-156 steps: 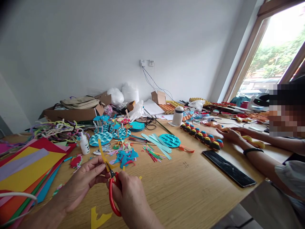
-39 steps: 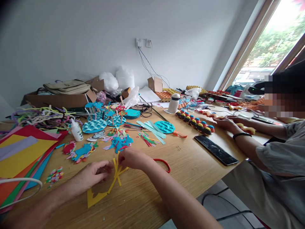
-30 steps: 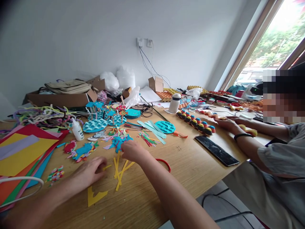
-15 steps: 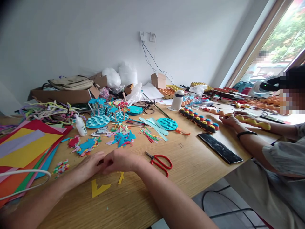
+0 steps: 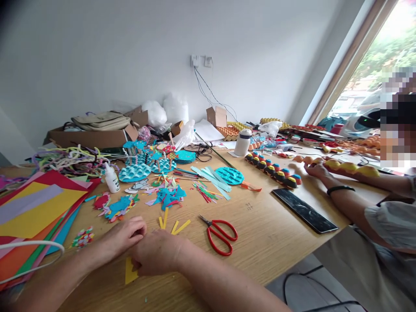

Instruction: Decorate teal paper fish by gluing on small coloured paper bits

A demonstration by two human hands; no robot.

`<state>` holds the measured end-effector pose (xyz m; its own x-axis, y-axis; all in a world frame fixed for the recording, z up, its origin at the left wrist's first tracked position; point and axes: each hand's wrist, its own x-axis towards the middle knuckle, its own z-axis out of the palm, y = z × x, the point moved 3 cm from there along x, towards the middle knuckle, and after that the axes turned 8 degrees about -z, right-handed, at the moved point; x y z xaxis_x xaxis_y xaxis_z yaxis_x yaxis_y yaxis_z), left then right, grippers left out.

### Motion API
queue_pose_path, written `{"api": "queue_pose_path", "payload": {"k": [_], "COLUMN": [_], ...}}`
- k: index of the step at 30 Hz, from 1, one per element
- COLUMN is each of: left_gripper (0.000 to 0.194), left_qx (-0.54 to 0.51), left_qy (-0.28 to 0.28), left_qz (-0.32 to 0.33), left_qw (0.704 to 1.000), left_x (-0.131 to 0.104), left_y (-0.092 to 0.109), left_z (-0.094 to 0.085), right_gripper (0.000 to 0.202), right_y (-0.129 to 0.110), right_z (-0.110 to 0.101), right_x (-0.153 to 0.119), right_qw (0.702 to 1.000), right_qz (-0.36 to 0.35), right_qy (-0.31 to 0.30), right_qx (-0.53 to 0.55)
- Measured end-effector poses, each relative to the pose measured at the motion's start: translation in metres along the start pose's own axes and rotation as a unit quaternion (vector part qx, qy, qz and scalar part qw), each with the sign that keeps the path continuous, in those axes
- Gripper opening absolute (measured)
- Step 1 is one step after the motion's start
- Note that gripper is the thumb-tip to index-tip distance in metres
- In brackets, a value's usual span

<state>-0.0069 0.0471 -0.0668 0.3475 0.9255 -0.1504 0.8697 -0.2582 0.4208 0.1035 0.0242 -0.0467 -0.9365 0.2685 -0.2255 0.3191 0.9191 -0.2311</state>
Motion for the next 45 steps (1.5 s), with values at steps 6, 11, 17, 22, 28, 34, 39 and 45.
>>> {"api": "queue_pose_path", "payload": {"k": [6, 11, 17, 22, 28, 34, 39, 45], "left_gripper": [0.012, 0.013, 0.014, 0.014, 0.026, 0.03, 0.029, 0.015], "left_qx": [-0.007, -0.115, -0.411, -0.526, -0.566, -0.476, -0.435, -0.326], "left_qy": [0.0, 0.029, 0.055, 0.047, 0.026, 0.101, 0.159, 0.203], "left_qz": [-0.018, -0.026, -0.061, -0.091, -0.09, -0.076, -0.086, -0.096], "left_qw": [1.0, 0.993, 0.908, 0.844, 0.819, 0.87, 0.882, 0.918], "left_x": [-0.005, 0.0, 0.008, 0.004, 0.011, 0.042, 0.073, 0.105], "left_y": [0.003, -0.009, -0.011, 0.002, 0.014, 0.006, -0.012, -0.023], "left_z": [-0.001, -0.001, 0.003, -0.001, -0.008, -0.005, -0.011, -0.013], "right_gripper": [0.011, 0.009, 0.011, 0.013, 0.01, 0.011, 0.012, 0.014], "right_y": [0.005, 0.02, 0.051, 0.068, 0.071, 0.078, 0.096, 0.108], "right_z": [0.003, -0.006, -0.006, 0.001, 0.003, -0.007, -0.02, -0.011], "right_x": [0.0, -0.008, -0.008, -0.004, -0.003, -0.012, -0.036, -0.042], "right_qw": [0.997, 0.974, 0.909, 0.881, 0.875, 0.881, 0.881, 0.901], "right_qz": [-0.039, -0.023, 0.097, 0.171, 0.194, 0.234, 0.287, 0.313], "right_qy": [0.01, 0.104, 0.28, 0.345, 0.377, 0.365, 0.354, 0.287], "right_qx": [0.062, 0.198, 0.291, 0.277, 0.235, 0.192, 0.13, 0.09]}}
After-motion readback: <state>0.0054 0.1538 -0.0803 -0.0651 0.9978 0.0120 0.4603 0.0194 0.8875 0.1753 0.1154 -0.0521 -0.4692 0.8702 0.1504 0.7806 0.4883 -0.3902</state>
